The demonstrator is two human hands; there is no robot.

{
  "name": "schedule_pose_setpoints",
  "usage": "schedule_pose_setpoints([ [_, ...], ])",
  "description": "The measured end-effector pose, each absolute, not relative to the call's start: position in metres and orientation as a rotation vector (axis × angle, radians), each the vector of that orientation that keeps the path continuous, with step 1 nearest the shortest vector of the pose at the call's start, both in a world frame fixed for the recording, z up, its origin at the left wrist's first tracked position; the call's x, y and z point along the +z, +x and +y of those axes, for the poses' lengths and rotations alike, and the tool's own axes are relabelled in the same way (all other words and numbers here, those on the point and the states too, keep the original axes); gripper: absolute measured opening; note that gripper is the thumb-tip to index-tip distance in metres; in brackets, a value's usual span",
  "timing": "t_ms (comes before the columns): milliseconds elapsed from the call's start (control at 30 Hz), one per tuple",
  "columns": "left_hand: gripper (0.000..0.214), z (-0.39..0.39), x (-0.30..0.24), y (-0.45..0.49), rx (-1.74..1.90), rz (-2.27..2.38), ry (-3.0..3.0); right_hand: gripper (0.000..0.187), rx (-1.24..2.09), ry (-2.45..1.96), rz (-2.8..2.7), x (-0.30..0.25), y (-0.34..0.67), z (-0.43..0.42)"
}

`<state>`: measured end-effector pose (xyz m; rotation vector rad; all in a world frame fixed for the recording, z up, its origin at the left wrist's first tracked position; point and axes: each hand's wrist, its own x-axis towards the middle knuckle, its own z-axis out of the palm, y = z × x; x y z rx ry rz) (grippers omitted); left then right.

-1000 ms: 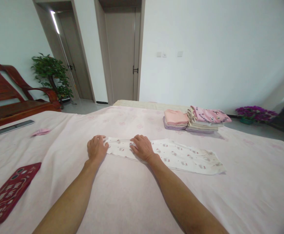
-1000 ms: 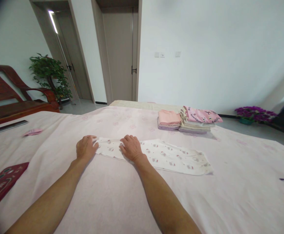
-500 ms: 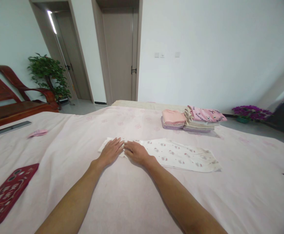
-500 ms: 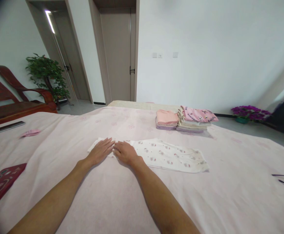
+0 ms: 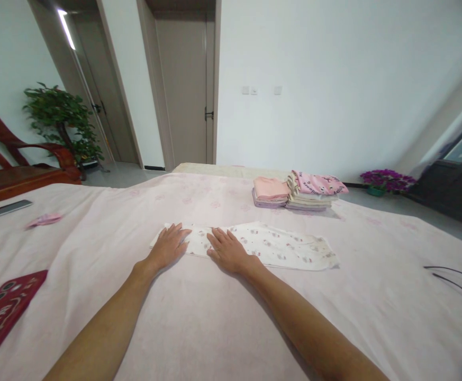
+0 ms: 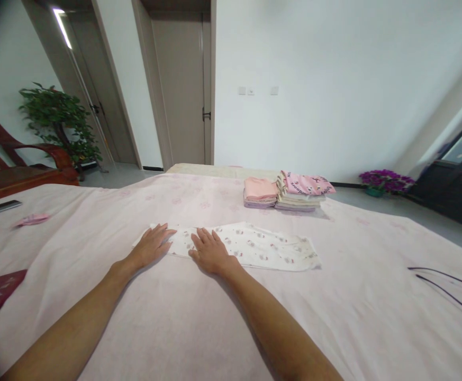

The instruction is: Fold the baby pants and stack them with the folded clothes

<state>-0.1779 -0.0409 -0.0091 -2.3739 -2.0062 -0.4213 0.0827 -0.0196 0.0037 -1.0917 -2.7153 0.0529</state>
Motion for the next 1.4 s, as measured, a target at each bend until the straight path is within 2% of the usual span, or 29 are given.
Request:
schedule_pose_setpoints([
  [233, 0.036, -0.049, -0.001, -0.171, -0.522, -1.972, -2.358, 0.061, 0.157, -1.068, -2.709, 0.011, 0.088, -0.040],
  [400, 0.031, -0.055, 0.004, -0.168, -0.563, -2.014, -2.327, 0.054, 0.260, -1.064, -2.681, 0.014, 0.120, -0.033],
  [600, 0.028, -0.055, 0.003, -0.169, -0.570, -2.090, -2.264, 0.061, 0.024, -1.584, -2.474, 0.001, 0.185, -0.023],
  [767, 0.023, -0.057, 0.004, -0.167, -0.540, -2.134, -2.200, 0.061, -0.001, -1.431, -2.607, -0.001, 0.208, -0.038],
  [867, 0.023, -0.058, 0.003, -0.167, -0.539, -2.129, -2.180, 0.053, -0.010, -1.325, -2.717, 0.007, 0.226, -0.035],
  [967, 0.023, -0.057, 0.001, -0.169, -0.533, -2.109, -2.154, 0.051, -0.182, -1.538, -2.605, 0.013, 0.254, -0.024],
  [1067, 0.024, -0.056, -0.001, -0.171, -0.525, -2.111, -2.110, 0.059, -0.258, -1.831, -2.428, 0.009, 0.279, -0.019],
  [1200, 0.022, -0.054, -0.002, -0.175, -0.538, -2.092, -2.079, 0.062, -0.234, -1.858, -2.431, -0.005, 0.295, -0.024],
  [1400, 0.020, -0.054, 0.000, -0.177, -0.534, -2.151, -2.049, 0.063, -0.404, -1.962, -2.278, -0.014, 0.310, -0.026],
])
